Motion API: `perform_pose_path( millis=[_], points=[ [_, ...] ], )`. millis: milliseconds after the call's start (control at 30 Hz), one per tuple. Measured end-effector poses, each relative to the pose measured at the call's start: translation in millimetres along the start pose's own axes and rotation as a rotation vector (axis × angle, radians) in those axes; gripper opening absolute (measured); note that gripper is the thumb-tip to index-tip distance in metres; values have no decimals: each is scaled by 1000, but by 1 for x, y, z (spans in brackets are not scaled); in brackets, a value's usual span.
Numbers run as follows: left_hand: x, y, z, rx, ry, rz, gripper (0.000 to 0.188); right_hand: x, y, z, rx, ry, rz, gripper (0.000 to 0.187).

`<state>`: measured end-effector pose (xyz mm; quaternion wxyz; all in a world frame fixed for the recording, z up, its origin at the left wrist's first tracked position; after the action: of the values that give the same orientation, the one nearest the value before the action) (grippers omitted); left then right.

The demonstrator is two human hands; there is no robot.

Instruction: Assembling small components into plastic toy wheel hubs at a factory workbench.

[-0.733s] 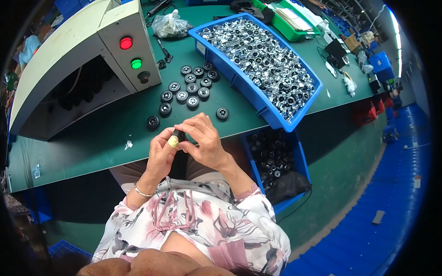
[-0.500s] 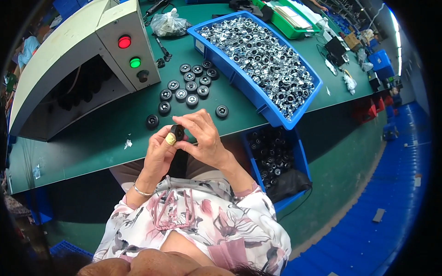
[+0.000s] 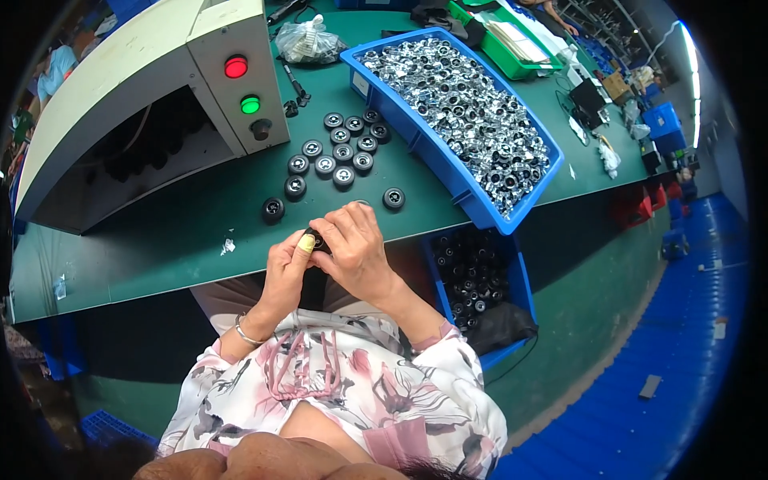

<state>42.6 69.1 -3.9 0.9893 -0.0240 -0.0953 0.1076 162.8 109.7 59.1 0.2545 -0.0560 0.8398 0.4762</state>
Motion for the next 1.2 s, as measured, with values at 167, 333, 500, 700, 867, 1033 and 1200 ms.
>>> perform_pose_path(
  millis=[167,333,500,700,867,1033,1200],
  points=[
    [-2,0,2,-123,-239,-9,34,5,6,-5,27,-12,-23,49],
    [-5,-1,-5,-246,-382,-19,36,12,3,-6,54,5,-37,47],
    [-8,-2,-1,-337,-485,-28,42,10,10,-1,133,96,-135,42],
    [-17,-1,3,-233,-406,-73,45,18,-7,22,632,681,-271,27],
    [-21,0,3,-188,-326,-44,47,22,-13,13,706,891,-88,25],
    [-24,11,38,288,319,57,24,-1,26,46,361,115,-11,18],
    [-19,17,49,558,689,41,14,13,45,67,139,-440,-184,27]
  ],
)
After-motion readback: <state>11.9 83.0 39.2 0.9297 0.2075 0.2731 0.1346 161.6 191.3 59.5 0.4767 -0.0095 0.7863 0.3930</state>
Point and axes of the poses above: each hand's wrist, its own y-axis towards the middle knuckle, its own x-axis out of the palm, z = x × y, the point moved 6 cm from there along y, towards the middle knuckle, and after that the axes turned 10 degrees about z, right-handed, at the moved point
